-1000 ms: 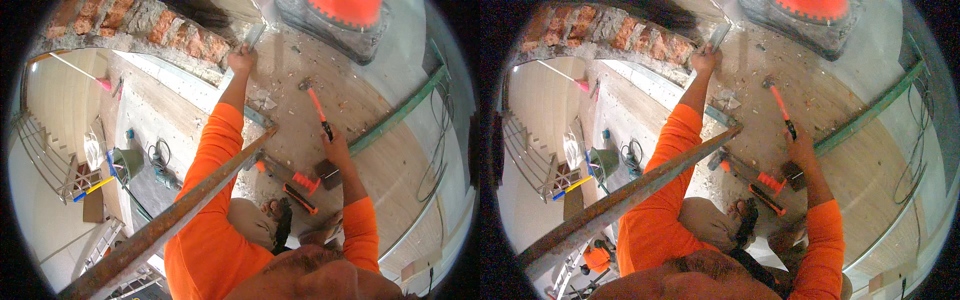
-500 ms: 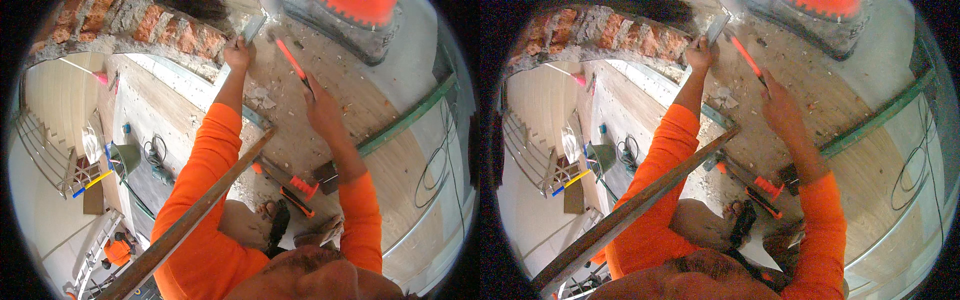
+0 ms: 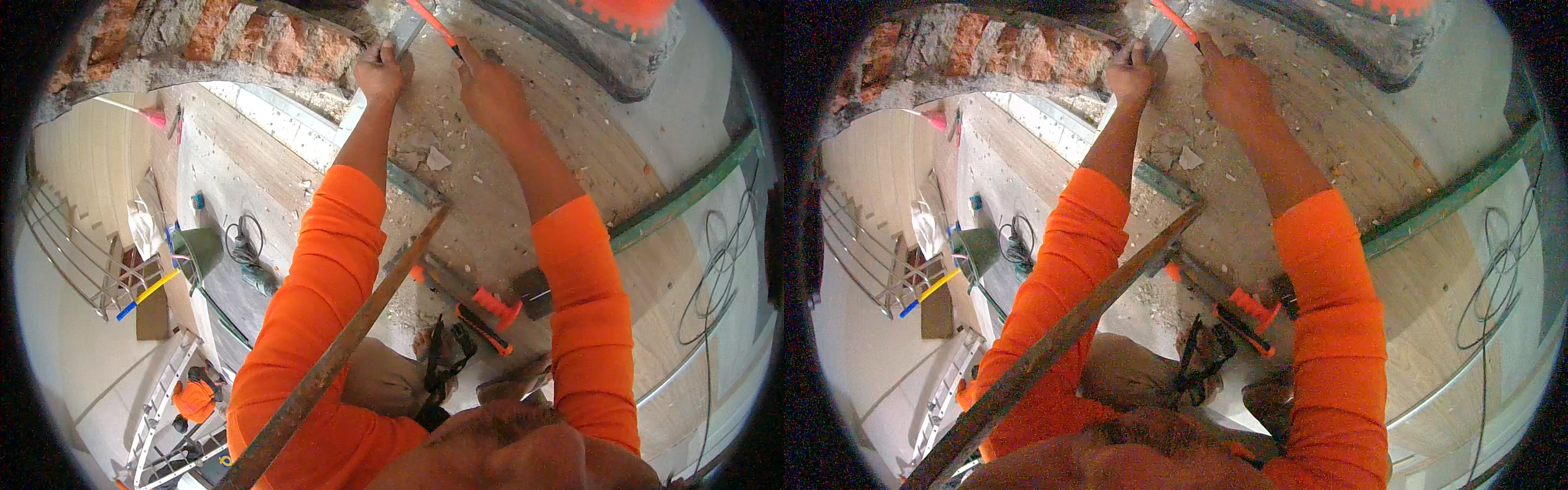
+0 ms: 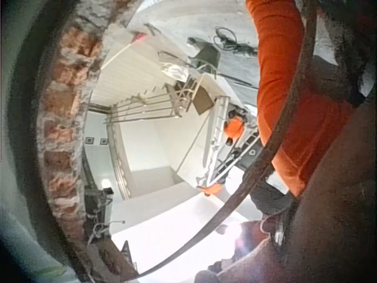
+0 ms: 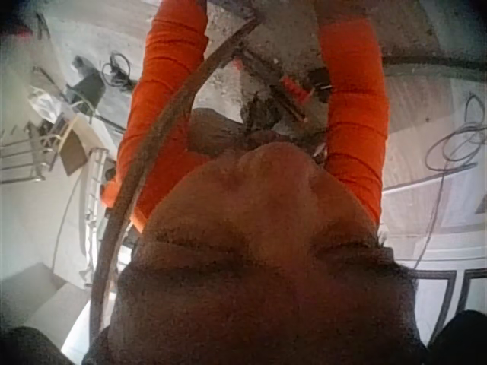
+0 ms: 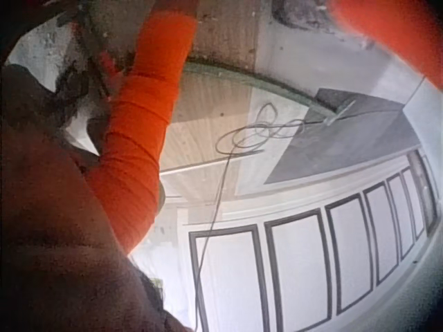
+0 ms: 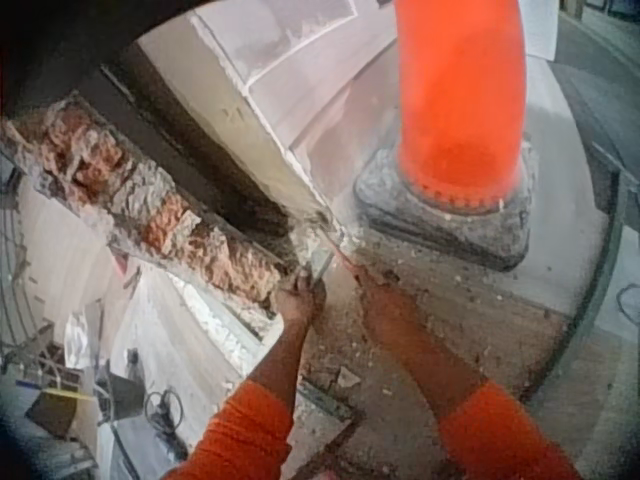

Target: The person retrieves nails from a bucket and uses a hammer to drive them into a wall base. They then measure and mark a long metal strip with a tape measure and marker, preparing it for installation.

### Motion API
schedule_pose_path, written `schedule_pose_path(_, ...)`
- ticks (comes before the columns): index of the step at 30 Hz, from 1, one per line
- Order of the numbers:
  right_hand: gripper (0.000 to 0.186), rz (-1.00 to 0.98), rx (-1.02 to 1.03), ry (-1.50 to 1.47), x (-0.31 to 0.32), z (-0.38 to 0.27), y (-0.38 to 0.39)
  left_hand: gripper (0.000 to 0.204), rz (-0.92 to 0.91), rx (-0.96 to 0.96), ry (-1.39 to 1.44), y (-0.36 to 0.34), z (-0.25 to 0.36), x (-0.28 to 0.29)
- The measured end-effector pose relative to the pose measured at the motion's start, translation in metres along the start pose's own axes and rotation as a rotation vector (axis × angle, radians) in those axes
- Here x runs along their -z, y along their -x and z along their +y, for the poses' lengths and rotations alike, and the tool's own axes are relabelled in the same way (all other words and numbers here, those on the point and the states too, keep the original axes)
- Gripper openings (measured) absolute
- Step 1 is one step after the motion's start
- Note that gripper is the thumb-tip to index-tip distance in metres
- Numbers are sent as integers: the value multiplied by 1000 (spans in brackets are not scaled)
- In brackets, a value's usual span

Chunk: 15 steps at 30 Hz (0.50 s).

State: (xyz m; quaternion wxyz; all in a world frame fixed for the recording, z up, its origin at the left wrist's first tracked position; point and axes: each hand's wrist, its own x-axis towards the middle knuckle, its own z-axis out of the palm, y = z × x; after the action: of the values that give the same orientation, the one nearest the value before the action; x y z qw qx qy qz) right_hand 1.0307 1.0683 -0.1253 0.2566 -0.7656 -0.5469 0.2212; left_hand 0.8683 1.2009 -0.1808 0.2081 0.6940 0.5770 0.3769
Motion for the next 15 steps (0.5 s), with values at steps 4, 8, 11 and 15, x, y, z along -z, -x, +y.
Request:
schedule_pose_path(4, 48, 29, 19, -3, -10, 4, -4, 35, 1, 8, -25, -5, -8, -3)
schedule_pose_path(8, 53, -1, -4, 60, 1, -8, -14, 35, 22, 7, -19, -5, -15, -6)
schedule_pose_path(11, 55, 42, 56, 76, -7, 8, -13, 36, -3, -52, -99, -8, -18, -8)
schedule_pose_path(15, 54, 2, 54, 65, -9, 8, -16, 37, -52, 78, 91, -9, -28, -7)
